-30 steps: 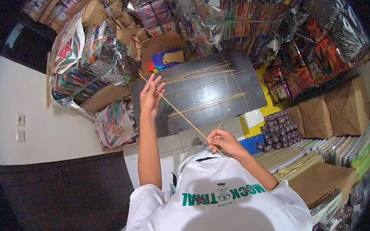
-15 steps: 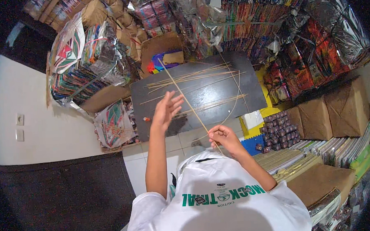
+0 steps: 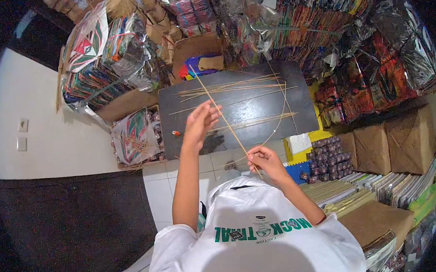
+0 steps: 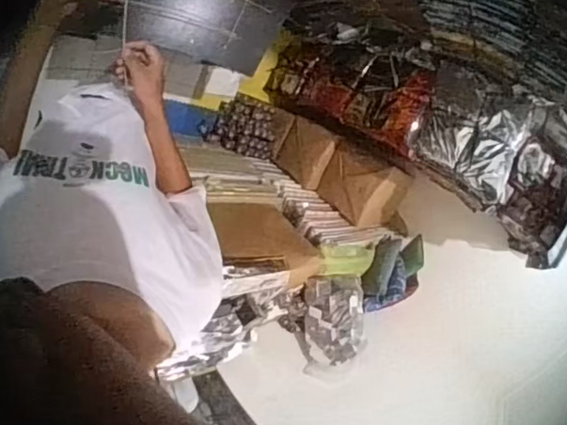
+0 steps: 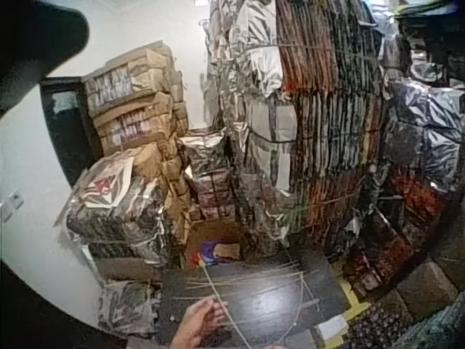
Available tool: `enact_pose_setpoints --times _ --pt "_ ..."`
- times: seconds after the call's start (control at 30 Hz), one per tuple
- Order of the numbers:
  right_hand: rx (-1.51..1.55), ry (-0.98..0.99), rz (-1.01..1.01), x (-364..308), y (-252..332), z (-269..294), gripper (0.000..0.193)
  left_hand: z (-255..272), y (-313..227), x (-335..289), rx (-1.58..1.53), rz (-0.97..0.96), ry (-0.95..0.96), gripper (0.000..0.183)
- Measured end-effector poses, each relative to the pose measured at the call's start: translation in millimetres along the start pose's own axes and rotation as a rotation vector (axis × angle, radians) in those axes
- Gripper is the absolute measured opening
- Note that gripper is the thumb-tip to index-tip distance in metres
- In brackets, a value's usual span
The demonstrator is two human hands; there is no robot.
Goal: The person is assembling a kite frame by hand. They tie thin wooden sticks together using string to form a cross structure, then add a curved stick to the frame. The person works on a dark table in a room filled with stacks of colorful materials.
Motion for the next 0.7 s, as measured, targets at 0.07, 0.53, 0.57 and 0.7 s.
enact_pose_setpoints --times 0.07,0.53,0.57,0.7 --pt "-0.026 0.023 -0.014 -0.3 0.7 -1.7 0.018 6.2 -10.5 8.2 -0.039 -0.028 -0.033 0.046" --pt "-0.138 0.024 -0.104 -9.2 3.5 -13.7 0.012 33.2 -39.5 54.0 -0.251 -0.348 -0.297 0.043" --pt "-0.140 0.027 -0.100 -8.5 0.9 -12.3 0.012 31.1 -38.3 54.2 -0.266 -0.360 -0.305 0.043" --pt "-0.119 0.025 -0.070 -10.3 0.7 -13.3 0.013 38.3 -29.1 55.5 -0.260 -0.415 -0.343 0.043"
Point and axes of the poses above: each hand's wrist, its own x-axis towards the middle knuckle, its own z-axis out of the back of the hand, y = z × x, the point moved 2 cm from there along x, towards the middle knuckle, and after that the axes turned 6 degrees about y, right-handed, at the moved point
